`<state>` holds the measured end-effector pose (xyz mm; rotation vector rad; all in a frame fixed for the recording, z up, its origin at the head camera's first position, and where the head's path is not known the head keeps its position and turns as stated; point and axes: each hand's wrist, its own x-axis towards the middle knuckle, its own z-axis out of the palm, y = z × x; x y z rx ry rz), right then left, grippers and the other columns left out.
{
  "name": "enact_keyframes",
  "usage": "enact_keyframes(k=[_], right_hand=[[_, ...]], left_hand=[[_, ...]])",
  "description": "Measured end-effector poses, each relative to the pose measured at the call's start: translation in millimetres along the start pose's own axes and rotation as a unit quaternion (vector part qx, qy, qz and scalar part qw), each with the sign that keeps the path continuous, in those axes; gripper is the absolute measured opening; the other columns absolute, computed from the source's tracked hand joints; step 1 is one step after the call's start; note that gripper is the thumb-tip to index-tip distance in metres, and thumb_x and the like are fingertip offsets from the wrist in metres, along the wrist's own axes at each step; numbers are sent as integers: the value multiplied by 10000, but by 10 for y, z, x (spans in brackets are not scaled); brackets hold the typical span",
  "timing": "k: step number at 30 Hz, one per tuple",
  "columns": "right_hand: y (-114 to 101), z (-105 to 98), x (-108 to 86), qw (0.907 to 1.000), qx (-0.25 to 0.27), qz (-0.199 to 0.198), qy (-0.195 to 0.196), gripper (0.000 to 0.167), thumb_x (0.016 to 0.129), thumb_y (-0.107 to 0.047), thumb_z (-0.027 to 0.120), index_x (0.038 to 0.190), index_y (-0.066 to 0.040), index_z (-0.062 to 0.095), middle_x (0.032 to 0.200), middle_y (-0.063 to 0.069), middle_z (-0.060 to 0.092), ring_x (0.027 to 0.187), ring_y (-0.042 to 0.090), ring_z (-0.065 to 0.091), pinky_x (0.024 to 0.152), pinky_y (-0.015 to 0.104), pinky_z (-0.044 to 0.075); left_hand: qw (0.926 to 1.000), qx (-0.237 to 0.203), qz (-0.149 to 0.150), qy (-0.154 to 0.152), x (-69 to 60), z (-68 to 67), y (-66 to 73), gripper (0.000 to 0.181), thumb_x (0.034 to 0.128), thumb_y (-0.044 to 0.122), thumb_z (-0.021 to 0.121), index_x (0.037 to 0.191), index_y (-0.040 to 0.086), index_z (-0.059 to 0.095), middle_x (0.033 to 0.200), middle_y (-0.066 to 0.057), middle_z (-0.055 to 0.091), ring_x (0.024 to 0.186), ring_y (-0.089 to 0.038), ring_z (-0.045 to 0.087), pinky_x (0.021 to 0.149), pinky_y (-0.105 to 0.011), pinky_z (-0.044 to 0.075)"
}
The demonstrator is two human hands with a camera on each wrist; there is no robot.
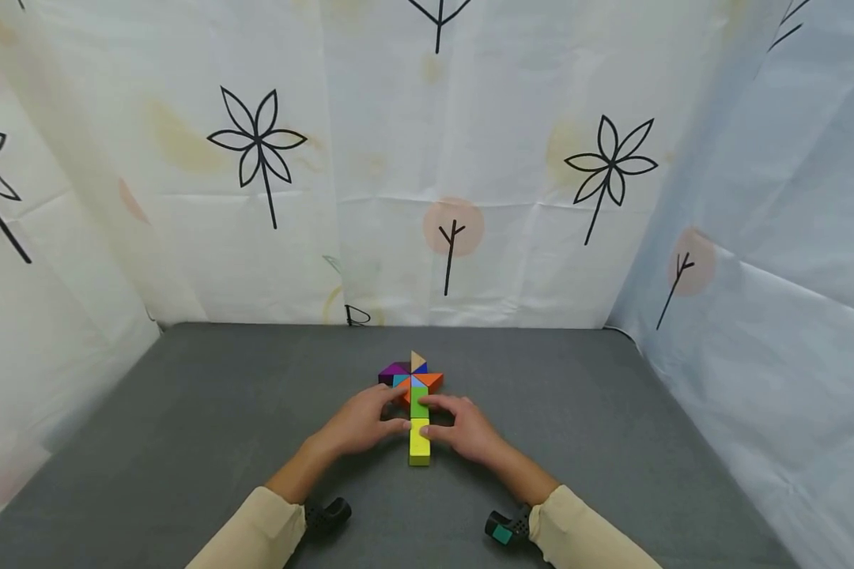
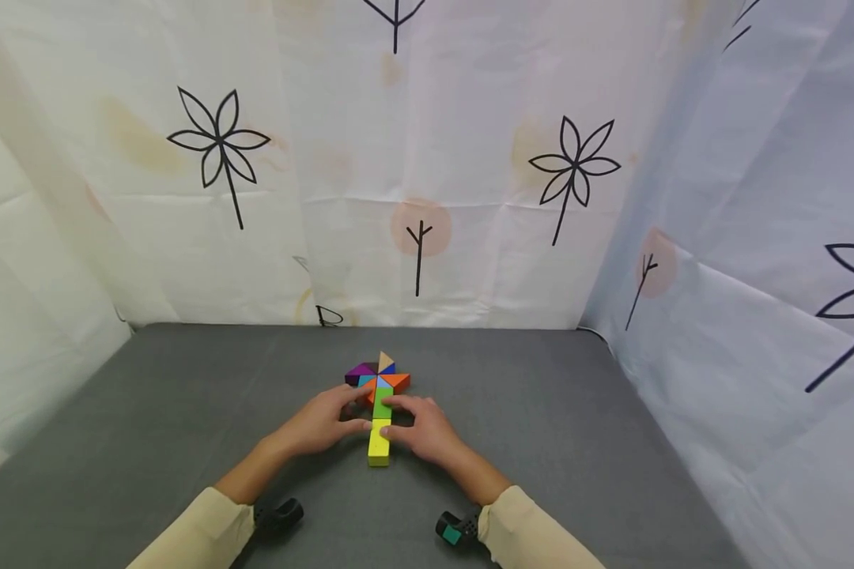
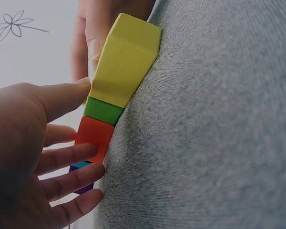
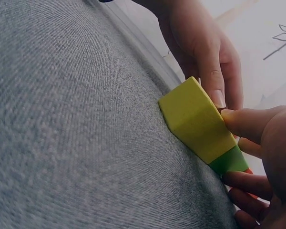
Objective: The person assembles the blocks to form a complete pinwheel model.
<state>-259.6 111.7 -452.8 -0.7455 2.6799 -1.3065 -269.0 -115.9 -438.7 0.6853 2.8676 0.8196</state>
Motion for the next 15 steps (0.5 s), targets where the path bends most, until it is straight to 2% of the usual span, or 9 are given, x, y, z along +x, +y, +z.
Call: enact_keyframes(k=[8,15], right_hand=[[-1,-10,7,9999,9,-113,-24,465,914,-296,694,1334,-120,601,1302,66,611,1187,291,490,988,563,344],[-9,-5,3,10000,-33,-35,-27,462,915,-301,692,1333,-124,603,1310,61,606,1184,295,492,1008,577,324]], left_hand=[[10000,-33,-19,-19,4,-9,-2,682,878,444,700,1442,122,493,1313,-78,564,1110,-243,546,955,-505,450],[9999,-98,24,-50,2,-15,-5,681,878,437,703,1439,113,494,1264,-55,584,1084,-224,547,947,-487,457]])
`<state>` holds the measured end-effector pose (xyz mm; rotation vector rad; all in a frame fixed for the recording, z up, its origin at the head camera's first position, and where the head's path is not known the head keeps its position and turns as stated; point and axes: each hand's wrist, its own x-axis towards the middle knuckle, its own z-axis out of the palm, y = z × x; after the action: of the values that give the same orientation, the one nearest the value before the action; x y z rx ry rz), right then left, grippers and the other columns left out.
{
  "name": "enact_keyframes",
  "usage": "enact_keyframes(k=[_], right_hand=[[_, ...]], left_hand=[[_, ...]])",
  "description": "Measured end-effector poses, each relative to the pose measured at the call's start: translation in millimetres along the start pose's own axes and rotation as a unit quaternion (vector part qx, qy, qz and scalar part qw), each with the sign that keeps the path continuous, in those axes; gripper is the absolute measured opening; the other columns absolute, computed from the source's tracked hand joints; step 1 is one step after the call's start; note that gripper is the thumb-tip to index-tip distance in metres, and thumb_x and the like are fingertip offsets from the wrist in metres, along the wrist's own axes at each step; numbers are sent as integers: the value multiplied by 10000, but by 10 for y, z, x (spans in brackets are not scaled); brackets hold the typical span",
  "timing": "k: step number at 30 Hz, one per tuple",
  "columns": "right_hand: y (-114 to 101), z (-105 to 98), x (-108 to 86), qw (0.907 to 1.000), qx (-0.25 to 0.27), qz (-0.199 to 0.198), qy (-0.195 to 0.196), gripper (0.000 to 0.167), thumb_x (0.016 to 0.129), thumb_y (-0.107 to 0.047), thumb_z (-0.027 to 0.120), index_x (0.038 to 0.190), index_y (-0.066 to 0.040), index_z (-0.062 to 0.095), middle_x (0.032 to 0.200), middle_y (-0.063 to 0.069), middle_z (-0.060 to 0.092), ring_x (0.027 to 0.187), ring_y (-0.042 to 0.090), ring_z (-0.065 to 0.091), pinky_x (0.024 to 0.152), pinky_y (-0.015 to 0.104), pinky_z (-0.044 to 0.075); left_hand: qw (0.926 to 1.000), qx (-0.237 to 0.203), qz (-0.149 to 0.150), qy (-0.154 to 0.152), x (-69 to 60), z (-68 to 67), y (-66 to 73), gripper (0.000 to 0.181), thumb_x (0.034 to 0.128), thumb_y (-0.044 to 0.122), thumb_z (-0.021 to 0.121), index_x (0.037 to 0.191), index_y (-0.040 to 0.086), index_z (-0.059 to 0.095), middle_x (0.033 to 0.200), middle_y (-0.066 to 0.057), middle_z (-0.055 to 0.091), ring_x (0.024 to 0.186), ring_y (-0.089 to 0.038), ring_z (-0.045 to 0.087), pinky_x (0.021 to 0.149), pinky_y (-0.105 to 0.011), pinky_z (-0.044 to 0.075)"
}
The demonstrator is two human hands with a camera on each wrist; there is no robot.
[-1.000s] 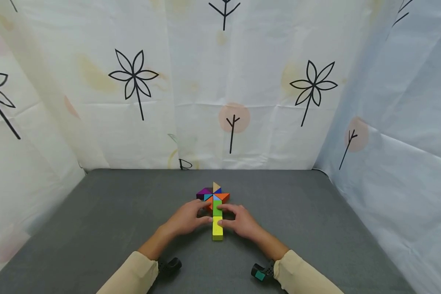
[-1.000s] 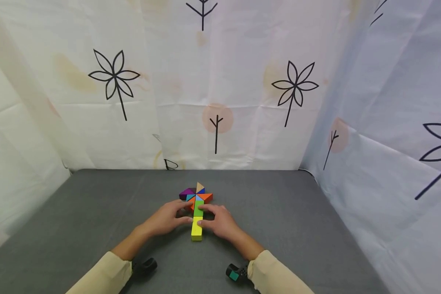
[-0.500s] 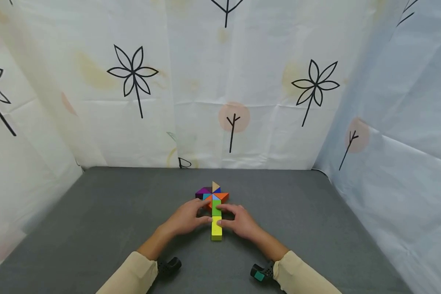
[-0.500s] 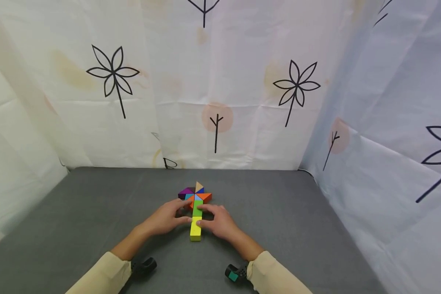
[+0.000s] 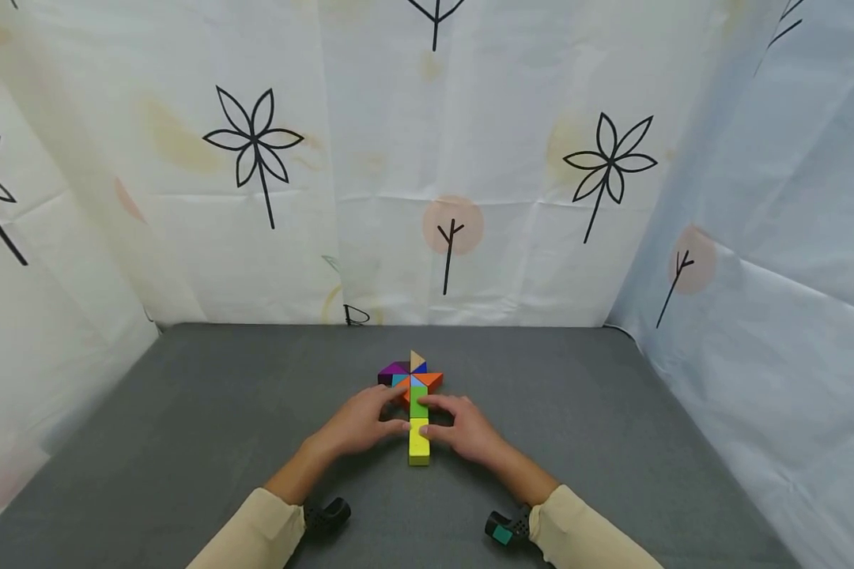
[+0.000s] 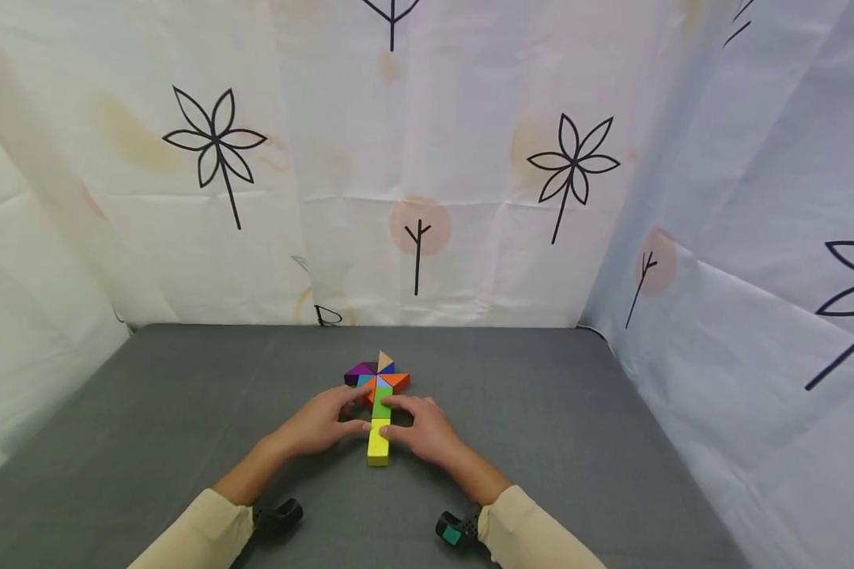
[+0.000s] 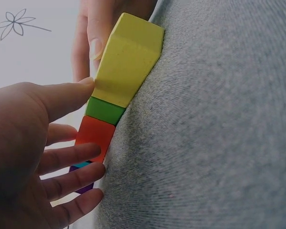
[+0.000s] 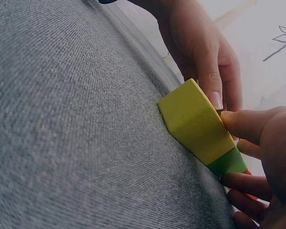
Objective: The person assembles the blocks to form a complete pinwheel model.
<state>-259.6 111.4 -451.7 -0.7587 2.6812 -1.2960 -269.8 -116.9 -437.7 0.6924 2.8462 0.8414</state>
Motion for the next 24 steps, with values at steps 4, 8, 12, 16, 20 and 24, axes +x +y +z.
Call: enact_keyframes(k=[4,8,12,16,20,24], right_hand=[[-33,6,-7,10000,-8,2,8,467,917,-309,687,1336,-121,602,1322,68,595,1210,305,487,1019,580,317],[-41,7,-5,10000,-26,-44,13,464,917,-305,687,1335,-120,604,1332,72,587,1221,326,467,1008,589,331],[-32,5,-3,10000,-54,-68,-1,461,920,-303,684,1337,-124,602,1332,61,589,1228,322,464,1020,588,319],[-31,-31,6,10000,67,-32,-27,462,931,-295,672,1348,-115,589,1305,80,606,1209,324,491,1010,572,351],[-34,-127,13,9992,377,148,-6,471,947,-283,653,1372,-103,557,1239,138,624,1135,326,566,923,519,460],[31,-307,-25,9988,345,300,196,479,947,-271,656,1376,-91,546,1217,152,617,1076,319,599,851,471,511]], left_hand=[[10000,-60,46,9,-14,-10,-9,683,881,428,703,1443,105,486,1316,-67,566,1099,-229,553,949,-478,459],[9998,-131,137,15,-26,-22,-9,668,886,399,707,1440,98,486,1326,-73,559,1094,-230,556,943,-470,463],[9997,-221,134,-32,-28,-24,-4,653,887,400,707,1432,108,495,1316,-61,561,1066,-221,563,922,-459,476],[9989,-442,141,-84,-28,-57,6,659,894,403,698,1447,124,473,1264,-32,581,1028,-201,576,873,-430,500],[9979,-635,131,80,-41,-140,15,619,905,328,704,1447,137,473,1170,-20,616,953,-168,588,785,-381,515],[9980,-384,20,498,-81,-259,-53,534,904,286,712,1393,151,542,1139,-26,627,922,-146,574,754,-358,506]])
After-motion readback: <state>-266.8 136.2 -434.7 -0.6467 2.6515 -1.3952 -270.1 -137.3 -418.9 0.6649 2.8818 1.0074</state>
